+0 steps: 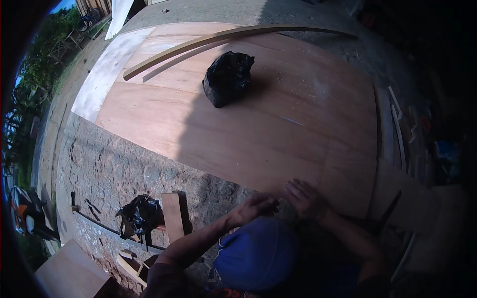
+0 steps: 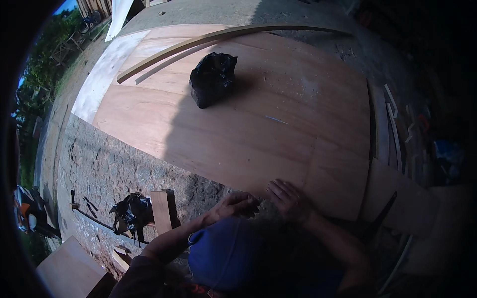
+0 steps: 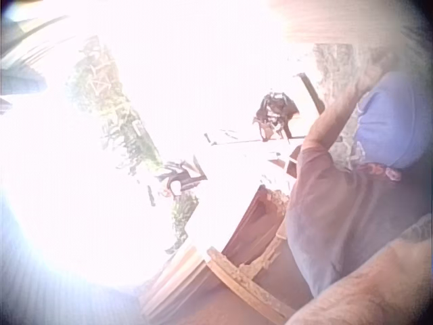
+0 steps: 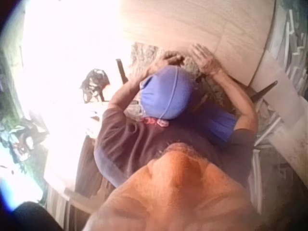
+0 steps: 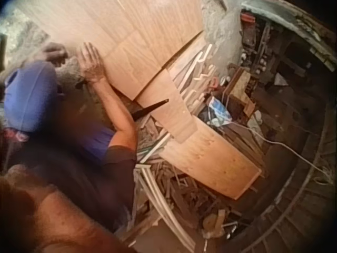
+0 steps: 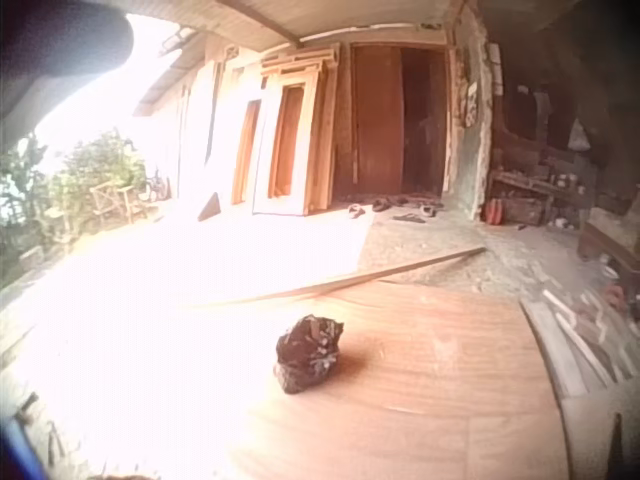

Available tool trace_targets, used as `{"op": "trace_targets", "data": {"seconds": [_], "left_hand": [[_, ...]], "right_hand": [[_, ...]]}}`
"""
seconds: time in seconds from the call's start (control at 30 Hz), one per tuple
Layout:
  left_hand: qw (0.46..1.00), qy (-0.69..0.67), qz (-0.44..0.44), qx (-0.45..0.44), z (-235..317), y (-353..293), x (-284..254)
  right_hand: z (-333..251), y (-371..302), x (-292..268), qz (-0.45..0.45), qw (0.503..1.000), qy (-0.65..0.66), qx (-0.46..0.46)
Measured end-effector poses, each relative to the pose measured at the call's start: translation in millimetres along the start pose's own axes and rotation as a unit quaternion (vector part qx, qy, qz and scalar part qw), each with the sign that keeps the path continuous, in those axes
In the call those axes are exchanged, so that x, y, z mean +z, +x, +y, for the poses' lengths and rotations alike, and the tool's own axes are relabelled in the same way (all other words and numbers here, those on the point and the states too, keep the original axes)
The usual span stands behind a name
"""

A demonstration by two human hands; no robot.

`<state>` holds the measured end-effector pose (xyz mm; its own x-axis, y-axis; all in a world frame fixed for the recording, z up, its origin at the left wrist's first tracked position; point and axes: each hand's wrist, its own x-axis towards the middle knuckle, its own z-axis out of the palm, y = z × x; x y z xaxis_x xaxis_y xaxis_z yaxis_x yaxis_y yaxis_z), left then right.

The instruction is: The person hammers nails into a large wooden panel to secure it, then marks a line on the wood with a pencil. They subsequently pick up a long wooden strip and hammer nails into it while it rests on the floor.

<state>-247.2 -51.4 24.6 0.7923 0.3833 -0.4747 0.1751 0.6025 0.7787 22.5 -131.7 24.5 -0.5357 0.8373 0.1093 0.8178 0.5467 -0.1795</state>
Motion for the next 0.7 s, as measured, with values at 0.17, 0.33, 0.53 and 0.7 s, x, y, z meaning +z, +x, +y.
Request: {"op": "trace_targets", "data": {"seconds": [0.17,0.33,0.53,0.7], "left_hand": [[0.926,-0.355,-0.018,-0.128,-106.6,48.5,34.9],[0.845,-0.528,-0.086,-0.027,-110.2,88.8,22.3],[0.827,-0.547,-0.129,0.029,-112.7,109.2,36.0],[0.852,-0.502,-0.141,-0.038,-153.0,112.6,3.7]], "right_hand": [[-14.1,-4.8,13.4,0.064,0.997,-0.003,0.032],[-19.9,10.7,28.3,0.091,0.995,-0.012,-0.031],[-17.6,-10.4,39.4,0.113,0.993,0.035,-0.001],[-47.3,-7.8,28.0,0.101,0.988,0.105,-0.043]]}}
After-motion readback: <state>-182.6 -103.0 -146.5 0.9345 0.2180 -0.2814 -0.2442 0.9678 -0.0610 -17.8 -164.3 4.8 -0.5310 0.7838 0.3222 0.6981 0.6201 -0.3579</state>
